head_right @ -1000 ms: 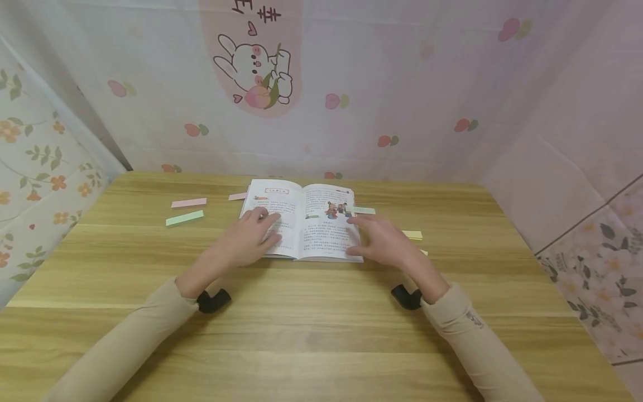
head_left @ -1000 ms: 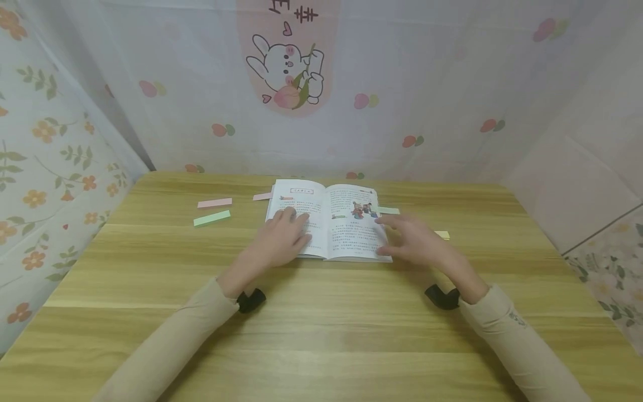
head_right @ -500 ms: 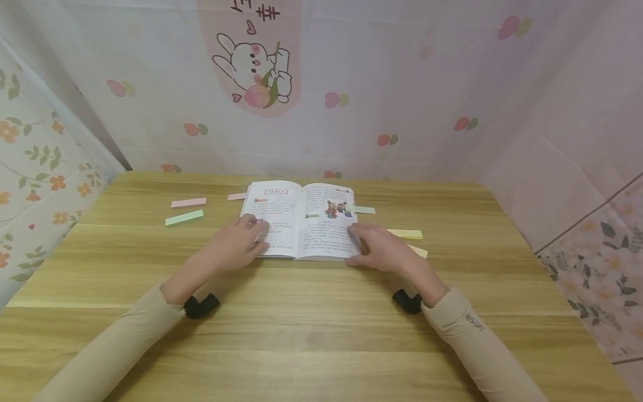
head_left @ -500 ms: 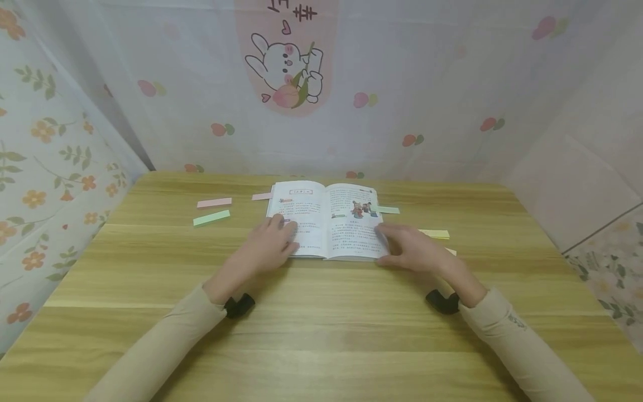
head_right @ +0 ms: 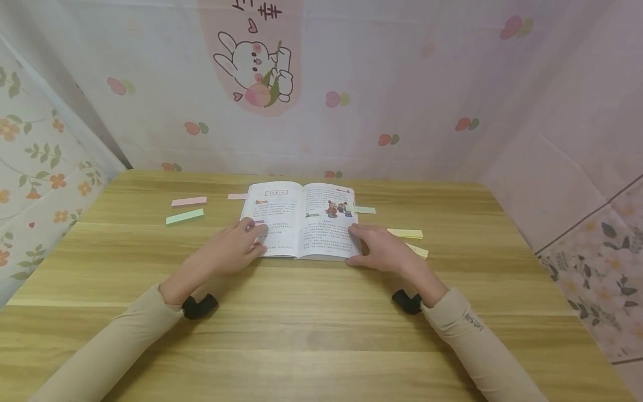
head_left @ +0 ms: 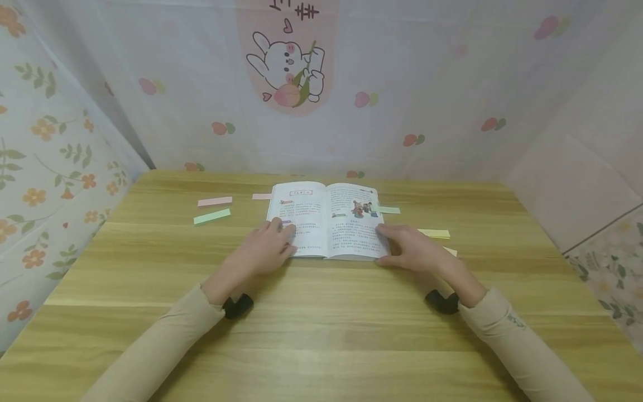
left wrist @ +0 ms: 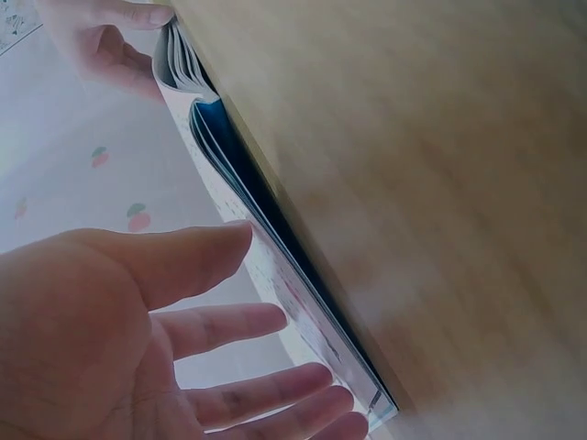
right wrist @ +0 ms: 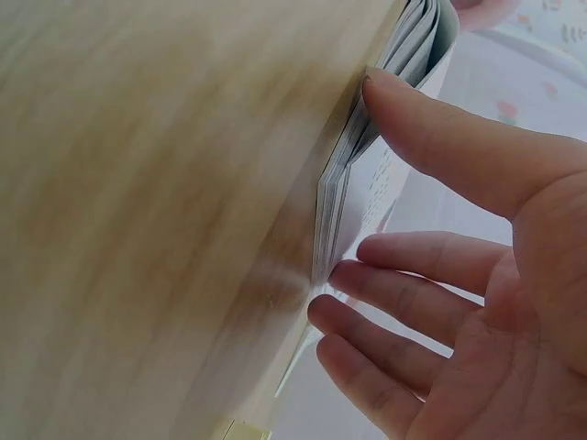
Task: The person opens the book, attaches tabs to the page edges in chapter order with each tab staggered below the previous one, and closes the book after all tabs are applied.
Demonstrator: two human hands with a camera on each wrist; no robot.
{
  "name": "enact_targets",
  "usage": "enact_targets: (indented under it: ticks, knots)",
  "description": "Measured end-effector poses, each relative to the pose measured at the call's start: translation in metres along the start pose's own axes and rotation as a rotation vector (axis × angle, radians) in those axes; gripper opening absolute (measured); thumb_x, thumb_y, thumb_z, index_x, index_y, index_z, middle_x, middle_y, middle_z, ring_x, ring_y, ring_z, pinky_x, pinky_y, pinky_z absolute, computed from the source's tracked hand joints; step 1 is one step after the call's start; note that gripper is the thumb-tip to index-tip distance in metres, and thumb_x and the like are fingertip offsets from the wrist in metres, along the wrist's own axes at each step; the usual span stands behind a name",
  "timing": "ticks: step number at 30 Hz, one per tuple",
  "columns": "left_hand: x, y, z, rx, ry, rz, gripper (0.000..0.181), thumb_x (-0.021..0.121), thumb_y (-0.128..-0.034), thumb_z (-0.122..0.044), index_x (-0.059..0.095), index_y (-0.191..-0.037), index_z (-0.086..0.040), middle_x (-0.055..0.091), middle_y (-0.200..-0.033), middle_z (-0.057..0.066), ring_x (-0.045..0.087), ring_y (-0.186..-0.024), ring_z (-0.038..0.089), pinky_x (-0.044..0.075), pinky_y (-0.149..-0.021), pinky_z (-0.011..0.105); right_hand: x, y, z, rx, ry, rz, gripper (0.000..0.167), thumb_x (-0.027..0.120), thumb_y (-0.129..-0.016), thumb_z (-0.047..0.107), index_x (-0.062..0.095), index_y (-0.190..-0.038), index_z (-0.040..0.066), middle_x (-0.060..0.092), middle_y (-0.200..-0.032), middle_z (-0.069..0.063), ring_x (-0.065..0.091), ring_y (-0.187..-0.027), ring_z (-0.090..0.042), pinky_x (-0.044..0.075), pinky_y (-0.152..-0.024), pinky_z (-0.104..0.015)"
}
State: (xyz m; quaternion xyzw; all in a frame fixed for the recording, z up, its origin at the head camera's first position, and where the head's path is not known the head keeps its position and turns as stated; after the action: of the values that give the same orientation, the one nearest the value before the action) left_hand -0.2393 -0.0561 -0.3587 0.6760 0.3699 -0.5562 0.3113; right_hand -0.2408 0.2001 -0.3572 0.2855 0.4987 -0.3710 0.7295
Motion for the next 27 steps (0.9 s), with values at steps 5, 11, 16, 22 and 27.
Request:
enact_targets:
  ticks: [5, 11, 16, 22, 27]
  knots:
    - [0.0, 0.0, 0.0, 0.003, -0.003, 0.009, 0.035, 0.057, -0.1027, -0.026, 0.054, -0.129, -0.002, 0.053, -0.118, 0.024, 0.051, -0.092, 0.033, 0.051, -0.077, 0.045, 0.0, 0.0, 0.003, -0.008, -0.001, -0.012, 0.075, 0.083, -0.085, 0.027, 0.05, -0.142, -0.009, 0.053, -0.143, -0.025, 0.052, -0.13, -0.041, 0.041, -0.108, -0.053]
    - [0.0, 0.001, 0.0, -0.009, -0.009, 0.028, 0.04, 0.057, -0.1027, -0.026, 0.054, -0.133, -0.001, 0.053, -0.124, 0.026, 0.053, -0.1, 0.036, 0.051, -0.084, 0.05, 0.0, -0.001, 0.008, -0.023, 0.0, -0.02, 0.07, 0.083, -0.085, 0.025, 0.054, -0.139, -0.008, 0.056, -0.14, -0.024, 0.055, -0.125, -0.038, 0.043, -0.106, -0.052]
    - [0.0, 0.002, -0.002, -0.014, -0.006, 0.033, 0.04, 0.057, -0.1029, -0.026, 0.054, -0.134, -0.001, 0.052, -0.127, 0.027, 0.054, -0.103, 0.037, 0.051, -0.088, 0.051, 0.001, -0.001, 0.01, -0.03, 0.008, -0.027, 0.066, 0.083, -0.085, 0.025, 0.056, -0.136, -0.007, 0.061, -0.134, -0.021, 0.059, -0.112, -0.03, 0.049, -0.098, -0.047]
    - [-0.001, 0.003, -0.003, -0.011, 0.001, 0.028, 0.039, 0.057, -0.1028, -0.026, 0.055, -0.132, -0.001, 0.053, -0.125, 0.026, 0.054, -0.102, 0.037, 0.052, -0.085, 0.05, -0.001, -0.004, 0.013, -0.06, -0.008, -0.043, 0.042, 0.083, -0.086, 0.027, 0.062, -0.112, 0.002, 0.058, -0.088, -0.007, 0.05, -0.079, -0.019, 0.043, -0.069, -0.031]
    - [-0.001, 0.003, -0.004, -0.009, -0.005, 0.032, 0.039, 0.057, -0.1028, -0.026, 0.055, -0.132, -0.001, 0.053, -0.123, 0.026, 0.053, -0.099, 0.036, 0.052, -0.082, 0.048, -0.001, -0.006, 0.016, -0.078, -0.025, -0.049, 0.034, 0.082, -0.087, 0.03, 0.056, -0.096, 0.009, 0.039, -0.074, -0.001, 0.041, -0.07, -0.014, 0.034, -0.059, -0.026]
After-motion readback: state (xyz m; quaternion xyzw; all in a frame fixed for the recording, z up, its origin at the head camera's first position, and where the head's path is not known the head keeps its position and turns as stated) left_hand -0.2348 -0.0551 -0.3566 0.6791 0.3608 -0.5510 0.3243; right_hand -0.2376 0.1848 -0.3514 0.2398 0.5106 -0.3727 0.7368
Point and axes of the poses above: each hand's wrist, its own y-axis away from the middle knuckle, its own x-axis out of the palm, z = x × y, the point moved 8 cm from there along -y, towards the middle knuckle
